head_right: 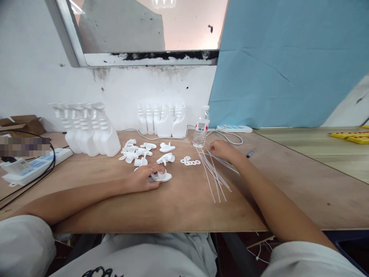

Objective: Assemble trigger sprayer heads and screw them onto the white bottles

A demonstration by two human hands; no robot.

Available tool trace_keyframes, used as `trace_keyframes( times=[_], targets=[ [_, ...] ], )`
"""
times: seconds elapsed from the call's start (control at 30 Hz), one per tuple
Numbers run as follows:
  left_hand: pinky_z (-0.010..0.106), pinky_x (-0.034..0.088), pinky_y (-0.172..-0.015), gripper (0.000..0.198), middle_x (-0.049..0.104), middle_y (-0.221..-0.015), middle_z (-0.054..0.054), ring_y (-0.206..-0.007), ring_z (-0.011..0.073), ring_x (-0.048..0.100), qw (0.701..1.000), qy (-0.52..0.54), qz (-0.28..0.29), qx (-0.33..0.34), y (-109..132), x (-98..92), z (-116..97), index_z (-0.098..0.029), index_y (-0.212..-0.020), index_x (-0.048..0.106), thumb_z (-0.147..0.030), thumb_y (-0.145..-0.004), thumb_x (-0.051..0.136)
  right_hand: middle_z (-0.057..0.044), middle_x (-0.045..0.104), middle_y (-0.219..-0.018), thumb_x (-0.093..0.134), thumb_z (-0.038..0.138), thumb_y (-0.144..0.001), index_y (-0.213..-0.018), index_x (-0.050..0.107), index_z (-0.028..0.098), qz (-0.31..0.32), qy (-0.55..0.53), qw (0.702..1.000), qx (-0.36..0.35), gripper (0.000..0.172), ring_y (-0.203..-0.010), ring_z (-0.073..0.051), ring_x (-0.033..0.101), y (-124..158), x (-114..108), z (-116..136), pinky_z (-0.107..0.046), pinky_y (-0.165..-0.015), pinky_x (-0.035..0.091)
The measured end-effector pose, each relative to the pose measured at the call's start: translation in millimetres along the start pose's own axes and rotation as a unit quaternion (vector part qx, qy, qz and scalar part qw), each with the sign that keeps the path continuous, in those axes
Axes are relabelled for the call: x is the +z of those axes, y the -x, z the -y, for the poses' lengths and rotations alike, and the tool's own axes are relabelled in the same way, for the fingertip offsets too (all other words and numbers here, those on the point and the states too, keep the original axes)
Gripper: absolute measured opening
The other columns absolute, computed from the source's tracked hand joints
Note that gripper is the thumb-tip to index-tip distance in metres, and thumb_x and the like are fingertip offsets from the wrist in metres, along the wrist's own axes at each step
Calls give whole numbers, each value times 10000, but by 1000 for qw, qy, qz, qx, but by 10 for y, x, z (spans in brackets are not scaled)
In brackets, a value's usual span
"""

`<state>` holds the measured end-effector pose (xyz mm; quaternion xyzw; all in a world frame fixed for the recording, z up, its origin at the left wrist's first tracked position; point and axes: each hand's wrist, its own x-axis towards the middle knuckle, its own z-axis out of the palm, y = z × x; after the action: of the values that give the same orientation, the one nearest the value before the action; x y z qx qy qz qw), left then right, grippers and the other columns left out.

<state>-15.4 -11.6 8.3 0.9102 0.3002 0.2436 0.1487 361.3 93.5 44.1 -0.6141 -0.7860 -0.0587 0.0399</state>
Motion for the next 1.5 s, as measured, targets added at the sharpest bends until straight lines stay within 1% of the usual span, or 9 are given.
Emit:
trace_keyframes(
  times=[0.27,0.6,0.8,0.93,1.03,1.13,1.23,1.33,1.5],
  targets=[
    [263,477,-789,342,660,-1080,-3,-892,167,628,999,17,-13,-32,31,36,23,-241,-1084,533,-200,-754,613,-120,715,-796,537,83,-697,-756,738,123,99,33,994,38,214,-733,-226,645,6,56,-76,-273,-622,394],
    [277,478,-759,377,660,-1016,-7,-864,179,636,998,-5,-11,-64,27,70,47,-260,-1160,515,-304,-798,609,-146,718,-822,517,104,-743,-773,731,115,106,69,991,52,217,-748,-238,652,47,-11,25,-277,-591,366],
    [263,468,-697,395,660,-994,-9,-828,176,642,996,-10,-8,-85,26,49,11,-260,-1156,486,-326,-790,619,-164,714,-895,525,223,-811,-840,689,132,34,81,993,83,190,-807,-266,646,93,-173,128,-295,-605,357],
    [278,475,-730,346,664,-971,-7,-836,188,643,996,-20,1,-88,27,25,-17,-259,-1112,500,-322,-791,611,-137,695,-893,451,262,-877,-950,617,158,-122,-10,988,95,209,-806,-247,627,143,-315,258,-303,-633,374],
    [285,476,-756,321,667,-1000,1,-873,195,642,997,-24,1,-69,28,17,-23,-252,-1098,509,-309,-796,602,-40,618,-677,462,336,-910,-968,546,199,-242,-256,932,82,171,-589,-170,557,197,-382,408,-271,-552,376],
    [277,472,-747,290,672,-1021,5,-877,191,640,998,-27,-7,-59,29,16,-15,-245,-1071,529,-298,-796,603,47,518,-560,517,484,-905,-971,485,240,-258,-473,841,46,255,-393,-106,402,255,-432,578,-230,-405,308],
    [266,474,-737,285,673,-1010,2,-856,181,639,998,-16,-4,-68,28,14,-1,-245,-1059,542,-313,-793,617,68,554,-584,614,570,-841,-979,442,262,-258,-574,777,-14,379,-338,-102,436,317,-487,746,-219,-337,314],
    [265,475,-735,285,667,-1002,1,-844,179,637,997,-14,5,-74,26,18,13,-246,-1055,544,-306,-787,620,65,601,-633,673,588,-798,-990,407,268,-253,-608,750,-68,458,-386,-138,562,383,-521,907,-245,-362,424],
    [292,480,-770,333,662,-1025,13,-876,197,637,997,-26,2,-72,30,36,27,-252,-1112,517,-319,-798,608,37,666,-736,634,558,-857,-995,382,265,-219,-600,758,-129,410,-506,-146,650,469,-444,1142,-281,-504,536]
  ],
)
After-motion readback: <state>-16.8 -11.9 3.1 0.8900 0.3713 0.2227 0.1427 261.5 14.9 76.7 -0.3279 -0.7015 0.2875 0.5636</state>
